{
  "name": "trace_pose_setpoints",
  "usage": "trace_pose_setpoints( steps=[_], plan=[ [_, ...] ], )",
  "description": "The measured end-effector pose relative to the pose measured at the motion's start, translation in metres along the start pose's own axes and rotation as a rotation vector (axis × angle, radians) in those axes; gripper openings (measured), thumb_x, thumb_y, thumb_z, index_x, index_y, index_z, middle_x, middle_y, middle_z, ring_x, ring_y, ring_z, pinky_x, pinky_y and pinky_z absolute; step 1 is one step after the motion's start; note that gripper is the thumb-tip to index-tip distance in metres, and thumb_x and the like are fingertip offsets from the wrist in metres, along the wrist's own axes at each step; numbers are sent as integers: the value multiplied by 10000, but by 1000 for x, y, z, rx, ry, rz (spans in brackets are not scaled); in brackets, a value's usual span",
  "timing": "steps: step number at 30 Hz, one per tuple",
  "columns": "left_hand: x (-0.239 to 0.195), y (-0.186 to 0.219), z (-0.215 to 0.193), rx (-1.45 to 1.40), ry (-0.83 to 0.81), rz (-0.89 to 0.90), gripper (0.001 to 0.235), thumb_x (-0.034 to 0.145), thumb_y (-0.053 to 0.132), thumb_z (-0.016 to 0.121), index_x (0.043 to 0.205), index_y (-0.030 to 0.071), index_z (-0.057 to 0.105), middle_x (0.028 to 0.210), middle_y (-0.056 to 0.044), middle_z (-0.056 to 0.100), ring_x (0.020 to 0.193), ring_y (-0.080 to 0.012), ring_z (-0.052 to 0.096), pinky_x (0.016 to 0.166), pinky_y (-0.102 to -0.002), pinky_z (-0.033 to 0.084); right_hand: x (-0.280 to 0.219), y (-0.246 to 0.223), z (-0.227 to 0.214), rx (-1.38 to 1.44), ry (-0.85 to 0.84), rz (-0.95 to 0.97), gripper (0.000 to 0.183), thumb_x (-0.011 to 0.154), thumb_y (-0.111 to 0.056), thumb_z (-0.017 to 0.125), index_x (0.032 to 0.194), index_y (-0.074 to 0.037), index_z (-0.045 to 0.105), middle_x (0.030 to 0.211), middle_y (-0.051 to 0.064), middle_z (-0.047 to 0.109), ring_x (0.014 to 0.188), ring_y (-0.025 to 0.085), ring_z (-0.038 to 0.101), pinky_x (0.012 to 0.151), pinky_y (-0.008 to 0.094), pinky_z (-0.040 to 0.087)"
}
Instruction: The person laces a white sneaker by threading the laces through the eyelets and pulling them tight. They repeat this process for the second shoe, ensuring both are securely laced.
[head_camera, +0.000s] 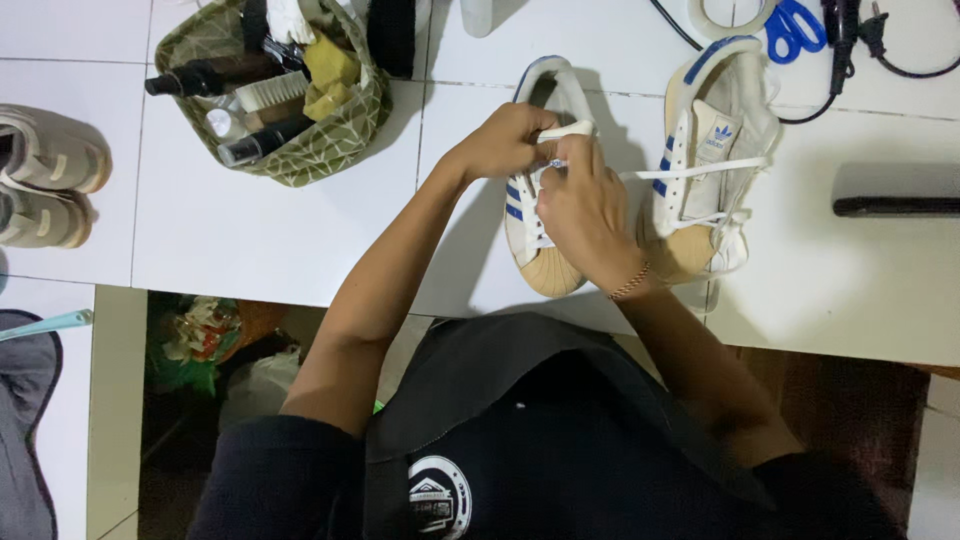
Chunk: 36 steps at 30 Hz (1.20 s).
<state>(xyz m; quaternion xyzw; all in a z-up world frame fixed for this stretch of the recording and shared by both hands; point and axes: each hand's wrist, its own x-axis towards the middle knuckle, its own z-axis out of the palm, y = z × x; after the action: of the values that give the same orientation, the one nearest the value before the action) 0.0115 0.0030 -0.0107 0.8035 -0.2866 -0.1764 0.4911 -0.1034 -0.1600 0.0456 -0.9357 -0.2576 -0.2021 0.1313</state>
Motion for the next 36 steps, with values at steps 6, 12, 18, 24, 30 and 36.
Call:
trace_pose_setpoints(
  steps=[6,12,18,24,30,36],
  plan=[
    [-7,16,-5,-31,1,47,97,863,185,696,792,119,685,634,-49,626,641,-219,631,698,-334,487,13,1,0,81,27,-26,103,714,-36,702,702,-21,601,940,83,441,789,340,584,544,423,467],
    [-55,80,-10,-193,449,199,301,874,206,739,1152,95,706,1031,-170,732,1081,-390,681,1024,-498,463,44,15,-52,673,176,174,114,858,15,733,889,-47,642,1048,64,395,876,281,549,740,345,465],
    [-72,94,6,-174,625,109,144,852,195,828,983,171,776,799,4,763,867,-124,729,951,-340,519,60,11,-60,791,149,177,87,855,-32,767,892,-28,688,1060,104,435,675,190,457,581,278,432],
    [-95,102,-26,-306,899,50,61,857,113,811,912,116,785,788,-49,777,836,-143,747,869,-339,566,50,60,-40,445,-95,0,343,959,-315,705,1258,-148,685,1325,196,478,1196,488,559,916,542,484],
    [-152,117,-120,-291,1254,79,96,850,199,797,834,110,764,801,29,741,755,-17,622,713,-198,507,26,99,-9,428,-492,53,431,957,-294,570,1346,-110,585,1344,98,642,1248,287,585,1040,404,419],
    [-181,187,-175,-162,1357,252,145,861,232,774,845,88,765,787,-49,759,745,-119,721,724,-238,606,34,82,-35,312,-593,365,409,908,-325,637,1313,-273,651,1073,81,739,957,268,677,850,389,481]
  ],
)
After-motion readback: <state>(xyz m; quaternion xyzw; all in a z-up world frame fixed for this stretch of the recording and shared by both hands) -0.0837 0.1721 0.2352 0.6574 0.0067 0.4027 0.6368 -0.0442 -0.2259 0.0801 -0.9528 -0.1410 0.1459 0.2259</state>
